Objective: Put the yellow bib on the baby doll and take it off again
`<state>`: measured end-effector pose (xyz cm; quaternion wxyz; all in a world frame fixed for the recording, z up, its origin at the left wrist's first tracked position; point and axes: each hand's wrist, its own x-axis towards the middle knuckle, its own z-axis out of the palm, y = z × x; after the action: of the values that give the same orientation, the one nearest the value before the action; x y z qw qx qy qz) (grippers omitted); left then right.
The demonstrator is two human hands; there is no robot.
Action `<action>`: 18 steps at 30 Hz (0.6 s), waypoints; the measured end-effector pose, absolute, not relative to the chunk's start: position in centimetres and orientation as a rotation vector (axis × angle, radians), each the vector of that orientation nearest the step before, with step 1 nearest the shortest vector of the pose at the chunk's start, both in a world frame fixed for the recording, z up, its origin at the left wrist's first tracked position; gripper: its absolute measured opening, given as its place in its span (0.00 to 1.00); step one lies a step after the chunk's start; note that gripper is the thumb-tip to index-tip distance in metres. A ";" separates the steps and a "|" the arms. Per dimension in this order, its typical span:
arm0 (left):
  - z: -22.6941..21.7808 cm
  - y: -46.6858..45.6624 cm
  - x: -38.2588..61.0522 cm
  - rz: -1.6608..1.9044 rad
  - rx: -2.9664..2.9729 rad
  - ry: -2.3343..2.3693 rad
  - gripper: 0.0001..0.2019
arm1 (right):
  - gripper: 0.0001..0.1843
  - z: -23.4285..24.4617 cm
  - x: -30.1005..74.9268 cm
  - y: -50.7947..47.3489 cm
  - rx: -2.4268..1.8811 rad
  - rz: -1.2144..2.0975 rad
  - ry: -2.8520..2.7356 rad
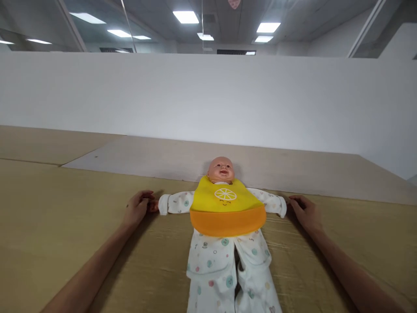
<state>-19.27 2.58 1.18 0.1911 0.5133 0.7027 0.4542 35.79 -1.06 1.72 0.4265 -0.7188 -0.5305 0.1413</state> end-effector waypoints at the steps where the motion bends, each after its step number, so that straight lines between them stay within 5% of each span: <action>1: 1.2 2.5 -19.2 1.264 1.439 1.969 0.15 | 0.16 1.7 35.8 -1.1 -1.793 0.363 -1.324; 18: 0.9 2.3 -18.7 1.152 1.569 1.902 0.17 | 0.13 1.2 36.4 -0.7 -1.772 0.420 -1.253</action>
<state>-18.70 2.28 0.90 0.2086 0.5639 0.6835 0.4139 36.42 -0.74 1.20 0.4488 -0.7164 -0.5065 0.1698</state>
